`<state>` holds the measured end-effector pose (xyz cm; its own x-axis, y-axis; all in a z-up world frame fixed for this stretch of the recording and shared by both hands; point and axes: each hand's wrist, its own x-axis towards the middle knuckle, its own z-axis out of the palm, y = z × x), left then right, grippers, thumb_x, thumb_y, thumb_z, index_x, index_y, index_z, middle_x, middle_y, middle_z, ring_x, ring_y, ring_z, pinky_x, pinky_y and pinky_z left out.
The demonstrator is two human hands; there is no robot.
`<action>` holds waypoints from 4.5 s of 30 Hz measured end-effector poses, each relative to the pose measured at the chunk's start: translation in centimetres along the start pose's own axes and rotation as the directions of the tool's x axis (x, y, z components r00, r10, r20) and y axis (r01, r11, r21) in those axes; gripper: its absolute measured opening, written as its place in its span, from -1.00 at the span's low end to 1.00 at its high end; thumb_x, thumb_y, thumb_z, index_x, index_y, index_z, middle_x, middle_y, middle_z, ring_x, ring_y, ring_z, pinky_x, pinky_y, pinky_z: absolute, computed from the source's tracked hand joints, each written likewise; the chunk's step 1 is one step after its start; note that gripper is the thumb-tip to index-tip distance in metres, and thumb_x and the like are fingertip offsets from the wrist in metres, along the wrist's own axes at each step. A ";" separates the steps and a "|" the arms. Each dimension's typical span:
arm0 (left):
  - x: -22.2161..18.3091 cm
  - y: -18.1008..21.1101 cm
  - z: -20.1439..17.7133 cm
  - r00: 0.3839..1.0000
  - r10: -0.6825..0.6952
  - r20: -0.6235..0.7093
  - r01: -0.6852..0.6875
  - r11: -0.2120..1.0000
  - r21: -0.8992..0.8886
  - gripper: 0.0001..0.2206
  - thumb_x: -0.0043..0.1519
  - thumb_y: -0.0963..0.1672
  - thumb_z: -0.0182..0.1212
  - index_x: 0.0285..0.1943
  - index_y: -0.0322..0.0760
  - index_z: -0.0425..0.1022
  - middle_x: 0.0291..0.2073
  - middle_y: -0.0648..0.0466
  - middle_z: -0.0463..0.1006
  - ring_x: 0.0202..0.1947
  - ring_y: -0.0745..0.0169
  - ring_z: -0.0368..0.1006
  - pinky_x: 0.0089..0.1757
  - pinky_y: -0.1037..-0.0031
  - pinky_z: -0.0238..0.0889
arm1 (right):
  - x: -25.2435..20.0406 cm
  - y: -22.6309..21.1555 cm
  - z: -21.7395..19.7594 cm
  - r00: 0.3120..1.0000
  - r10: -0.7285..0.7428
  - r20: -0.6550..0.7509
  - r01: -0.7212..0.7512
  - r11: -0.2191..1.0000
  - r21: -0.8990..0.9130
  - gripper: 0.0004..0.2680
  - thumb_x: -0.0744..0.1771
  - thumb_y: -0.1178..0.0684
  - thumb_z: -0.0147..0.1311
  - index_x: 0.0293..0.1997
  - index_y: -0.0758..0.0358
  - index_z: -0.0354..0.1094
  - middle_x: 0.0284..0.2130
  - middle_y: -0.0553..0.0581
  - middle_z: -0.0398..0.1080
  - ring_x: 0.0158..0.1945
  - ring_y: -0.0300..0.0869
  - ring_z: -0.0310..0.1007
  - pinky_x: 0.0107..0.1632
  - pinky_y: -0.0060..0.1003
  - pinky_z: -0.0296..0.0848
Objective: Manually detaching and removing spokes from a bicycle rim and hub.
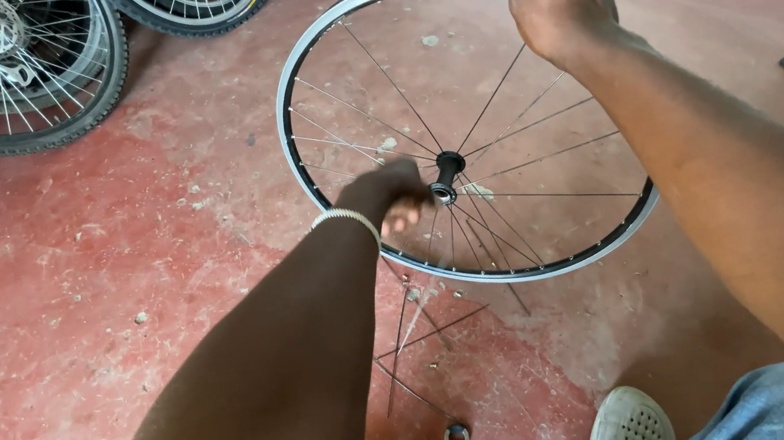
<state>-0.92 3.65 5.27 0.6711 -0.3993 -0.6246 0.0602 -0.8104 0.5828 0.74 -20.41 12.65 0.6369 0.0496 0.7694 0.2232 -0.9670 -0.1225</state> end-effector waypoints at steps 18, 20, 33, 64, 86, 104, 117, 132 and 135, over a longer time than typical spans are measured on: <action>3.1 10.5 -3.3 0.905 0.283 -0.316 -0.257 -0.228 -0.939 -0.64 0.36 -0.20 -0.29 -0.55 -0.22 0.23 -0.68 0.01 0.36 -0.64 0.26 0.27 -0.48 0.52 0.20 | 3.5 -6.1 -3.3 0.798 0.231 0.557 -0.512 0.748 0.423 -0.77 0.37 0.19 -0.22 -0.11 0.41 0.46 -0.38 0.19 0.56 -0.55 -0.21 0.44 -0.59 -0.38 0.37; 2.7 10.2 -3.5 0.904 0.310 -0.294 -0.235 -0.214 -0.948 -0.59 0.40 -0.17 -0.33 -0.57 -0.22 0.23 -0.69 0.02 0.35 -0.64 0.25 0.29 -0.48 0.52 0.23 | 3.4 -6.1 -3.1 0.810 0.224 0.542 -0.490 0.766 0.415 -0.78 0.37 0.18 -0.20 -0.13 0.38 0.48 -0.39 0.16 0.56 -0.56 -0.23 0.42 -0.58 -0.38 0.37; 6.0 -2.2 -1.0 0.972 -0.217 0.093 0.217 0.667 -0.713 -0.70 0.36 -0.20 -0.15 -0.35 -0.38 0.51 -0.49 0.02 0.57 -0.32 0.04 0.53 -0.04 0.17 0.44 | 2.6 -7.3 -3.6 0.832 0.227 0.506 -0.407 0.869 0.280 -0.77 0.41 0.18 -0.28 -0.14 0.18 0.44 -0.46 0.03 0.56 -0.62 -0.32 0.29 -0.48 -0.37 0.34; -3.7 5.6 -9.3 0.982 0.087 -0.166 -0.159 0.855 -0.493 -0.64 0.31 -0.03 0.10 0.19 -0.30 0.49 -0.05 -0.09 0.67 -0.09 0.09 0.62 -0.11 0.31 0.52 | 3.3 -6.2 -6.0 0.767 -0.009 0.642 -0.249 0.918 0.310 -0.91 0.29 0.05 0.21 -0.30 0.23 0.53 -0.48 0.19 0.56 -0.40 -0.08 0.56 -0.20 -0.21 0.51; 11.2 -9.8 -12.3 0.588 -0.009 -0.809 -0.185 0.972 -0.146 -0.62 0.26 0.19 0.19 -0.05 -0.01 0.59 -0.25 -0.05 0.68 -0.09 -0.12 0.60 -0.10 0.11 0.41 | -2.1 18.3 3.0 0.642 0.361 0.676 -0.704 0.626 0.334 -0.74 0.27 -0.08 0.30 -0.21 0.35 0.45 -0.50 0.25 0.51 -0.37 -0.03 0.51 -0.26 -0.22 0.46; 16.5 -2.5 -20.4 0.277 0.122 -0.953 -0.629 0.773 -0.084 -0.71 0.18 -0.05 0.40 0.06 -0.05 0.55 -0.14 0.01 0.65 0.02 -0.03 0.51 0.08 0.17 0.29 | 1.7 20.9 17.0 0.742 0.639 0.204 -0.651 0.759 -0.014 -0.79 0.29 -0.19 0.26 -0.03 -0.14 0.49 -0.20 0.03 0.57 -0.07 0.06 0.59 -0.08 -0.06 0.56; 25.1 -11.0 -21.2 0.290 0.159 -0.944 -0.872 0.450 -0.192 -0.74 0.06 -0.35 0.40 -0.11 -0.36 0.57 -0.01 -0.24 0.56 0.27 -0.08 0.36 0.20 0.19 0.32 | 1.0 17.5 23.9 0.829 0.529 0.179 -0.559 0.782 0.277 -0.79 0.30 0.13 0.31 0.01 0.20 0.49 -0.22 0.40 0.54 -0.04 0.24 0.54 -0.01 0.10 0.54; 11.9 -7.5 -20.9 0.097 0.229 -0.968 -0.547 0.825 0.140 -0.66 0.28 0.08 0.34 0.06 -0.12 0.60 -0.23 -0.15 0.60 -0.08 -0.36 0.52 -0.09 -0.04 0.34 | 5.0 11.7 14.1 0.849 0.424 0.316 -0.396 0.905 -0.152 -0.75 0.48 -0.21 -0.05 0.02 0.11 0.41 -0.36 0.38 0.57 -0.19 0.33 0.60 -0.08 0.13 0.53; 9.1 -8.0 -19.2 0.152 0.217 -0.964 -0.551 0.829 0.100 -0.63 0.29 0.10 0.34 0.06 -0.17 0.60 -0.25 -0.11 0.59 -0.14 -0.24 0.56 -0.09 0.07 0.34 | 3.4 10.1 11.6 0.827 0.430 0.361 -0.390 0.903 -0.181 -0.73 0.49 -0.20 -0.06 0.02 0.18 0.44 -0.40 0.41 0.55 -0.25 0.32 0.61 -0.15 0.11 0.54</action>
<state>18.86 14.71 4.93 0.8273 0.1767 0.5332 -0.3938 -0.4943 0.7749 13.75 -27.09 6.78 0.8897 -0.2843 0.3573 -0.1805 -0.9377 -0.2968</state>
